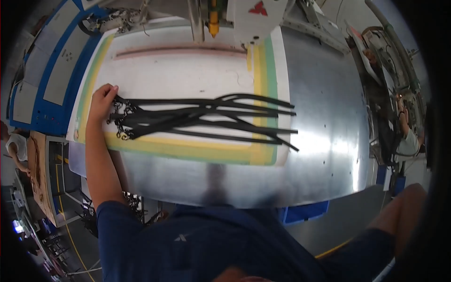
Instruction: Sewing a zipper onto a leather or fabric strap using an industrial sewing machine.
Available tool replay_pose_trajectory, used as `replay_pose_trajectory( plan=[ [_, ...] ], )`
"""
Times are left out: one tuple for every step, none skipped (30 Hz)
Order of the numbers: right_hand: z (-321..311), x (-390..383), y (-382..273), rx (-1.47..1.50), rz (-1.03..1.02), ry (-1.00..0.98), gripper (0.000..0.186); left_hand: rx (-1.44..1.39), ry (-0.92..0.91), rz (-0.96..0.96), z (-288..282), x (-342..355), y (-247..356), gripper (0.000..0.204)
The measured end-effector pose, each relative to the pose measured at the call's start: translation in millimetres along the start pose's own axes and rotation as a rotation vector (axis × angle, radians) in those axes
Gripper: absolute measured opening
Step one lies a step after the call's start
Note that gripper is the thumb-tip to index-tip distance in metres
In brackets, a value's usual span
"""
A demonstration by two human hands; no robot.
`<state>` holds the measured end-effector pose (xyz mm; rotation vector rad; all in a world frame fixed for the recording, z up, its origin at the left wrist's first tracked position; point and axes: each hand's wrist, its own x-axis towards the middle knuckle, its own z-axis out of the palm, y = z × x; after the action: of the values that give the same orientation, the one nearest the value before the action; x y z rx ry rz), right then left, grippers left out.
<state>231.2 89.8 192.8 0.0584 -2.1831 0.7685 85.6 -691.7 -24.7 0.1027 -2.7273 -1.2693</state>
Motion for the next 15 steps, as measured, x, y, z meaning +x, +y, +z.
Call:
replay_pose_trajectory(
  plan=[
    [-1, 9, -17, 0.055, -0.037, 0.03, 0.029, -0.034, -0.03, -0.028, -1, 3, -2, 0.035],
    [-2, 15, -36, 0.113, -0.082, 0.056, 0.03, 0.026, -0.026, -0.049, -2, 3, -4, 0.033],
    [0, 19, -53, 0.173, -0.123, 0.074, 0.031, 0.019, -0.046, -0.028, -5, 5, -4, 0.031],
    [3, 23, -67, 0.242, -0.169, 0.08, 0.032, 0.045, -0.03, -0.033, -7, 5, -5, 0.031],
    [8, 23, -80, 0.299, -0.195, 0.072, 0.033, 0.011, -0.045, -0.014, -9, 3, -5, 0.027],
    [16, 20, -89, 0.353, -0.21, 0.041, 0.034, -0.055, -0.089, 0.011, -11, 2, -4, 0.024],
    [26, 13, -92, 0.401, -0.202, -0.016, 0.035, -0.025, -0.054, 0.016, -13, 0, -2, 0.024],
    [38, 2, -92, 0.428, -0.173, -0.034, 0.036, -0.023, -0.094, 0.012, -15, -1, 0, 0.02],
    [52, -10, -88, 0.465, -0.054, -0.185, 0.037, -0.048, -0.145, -0.002, -16, -1, 3, 0.017],
    [67, -25, -80, 0.418, 0.053, -0.319, 0.037, -0.054, -0.182, -0.028, -18, -3, 7, 0.013],
    [80, -44, -71, 0.327, 0.155, -0.348, 0.037, -0.037, -0.179, -0.014, -17, -5, 10, 0.013],
    [91, -62, -61, 0.209, 0.208, -0.349, 0.036, -0.108, -0.177, -0.015, -14, -8, 14, 0.012],
    [97, -77, -52, 0.17, 0.412, -0.356, 0.037, -0.217, -0.202, 0.004, -11, -10, 18, 0.012],
    [105, -92, -42, 0.035, 0.462, -0.342, 0.037, -0.224, -0.229, -0.033, -10, -12, 22, 0.015],
    [115, -106, -35, 0.096, 0.393, -0.277, 0.027, -0.186, -0.223, -0.05, -8, -14, 25, 0.015]
  ],
)
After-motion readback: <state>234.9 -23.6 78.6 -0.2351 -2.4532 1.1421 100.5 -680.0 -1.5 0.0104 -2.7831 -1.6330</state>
